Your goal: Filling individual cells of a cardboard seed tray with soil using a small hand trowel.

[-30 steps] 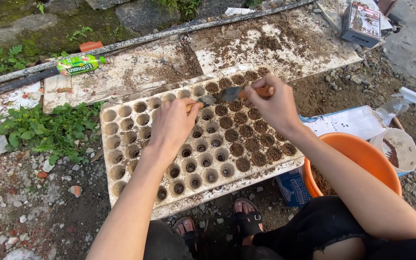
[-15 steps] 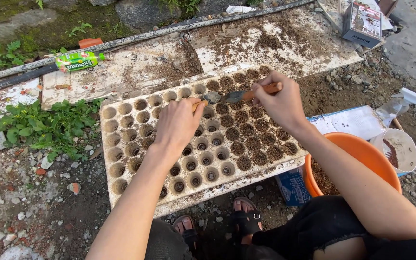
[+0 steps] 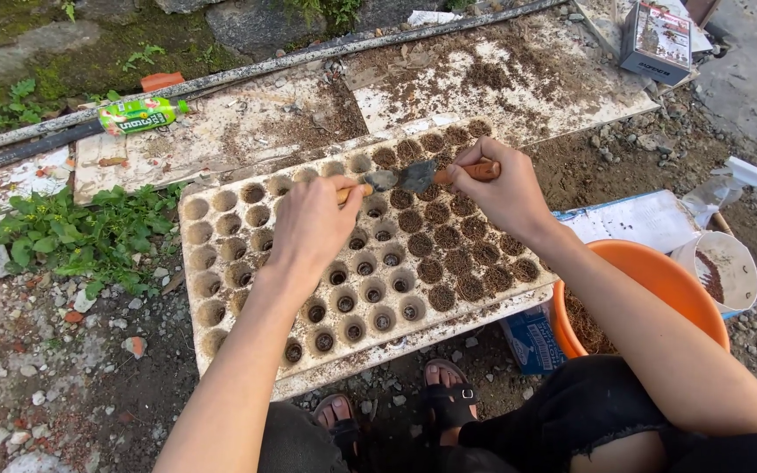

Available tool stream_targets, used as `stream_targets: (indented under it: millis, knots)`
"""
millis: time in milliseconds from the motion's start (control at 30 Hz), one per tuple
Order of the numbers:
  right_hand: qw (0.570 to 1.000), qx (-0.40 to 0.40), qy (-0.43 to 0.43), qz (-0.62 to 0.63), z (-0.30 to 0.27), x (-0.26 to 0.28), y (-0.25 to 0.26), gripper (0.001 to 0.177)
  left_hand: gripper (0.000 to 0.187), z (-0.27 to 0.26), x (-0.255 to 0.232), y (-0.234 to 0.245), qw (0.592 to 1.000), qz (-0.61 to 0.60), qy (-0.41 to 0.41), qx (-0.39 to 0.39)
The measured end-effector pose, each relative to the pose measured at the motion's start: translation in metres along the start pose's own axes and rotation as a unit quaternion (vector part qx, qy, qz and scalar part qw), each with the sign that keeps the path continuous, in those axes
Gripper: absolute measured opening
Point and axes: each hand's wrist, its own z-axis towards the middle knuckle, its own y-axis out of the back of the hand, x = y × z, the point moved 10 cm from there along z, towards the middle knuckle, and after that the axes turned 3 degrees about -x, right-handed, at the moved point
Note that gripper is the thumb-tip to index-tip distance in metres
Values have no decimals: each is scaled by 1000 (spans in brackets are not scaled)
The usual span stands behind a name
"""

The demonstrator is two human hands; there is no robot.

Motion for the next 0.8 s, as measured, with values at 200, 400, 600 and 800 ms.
stream_targets:
  millis: [200,400,600,800]
  knots:
    - [998,-59,18,14,6,-18,19,5,25,1,3,-8,1000,27,-15,8]
    - [998,-25,23,-43,2,-10,8,11,25,-1,-3,9,999,26,-24,-15]
    - [999,0,-13,-52,4,-9,4,9,25,2,5,7,999,42,-17,-18]
    - [1000,-29,-8,1,2,1,4,11,25,0,1,-6,999,33,-5,14]
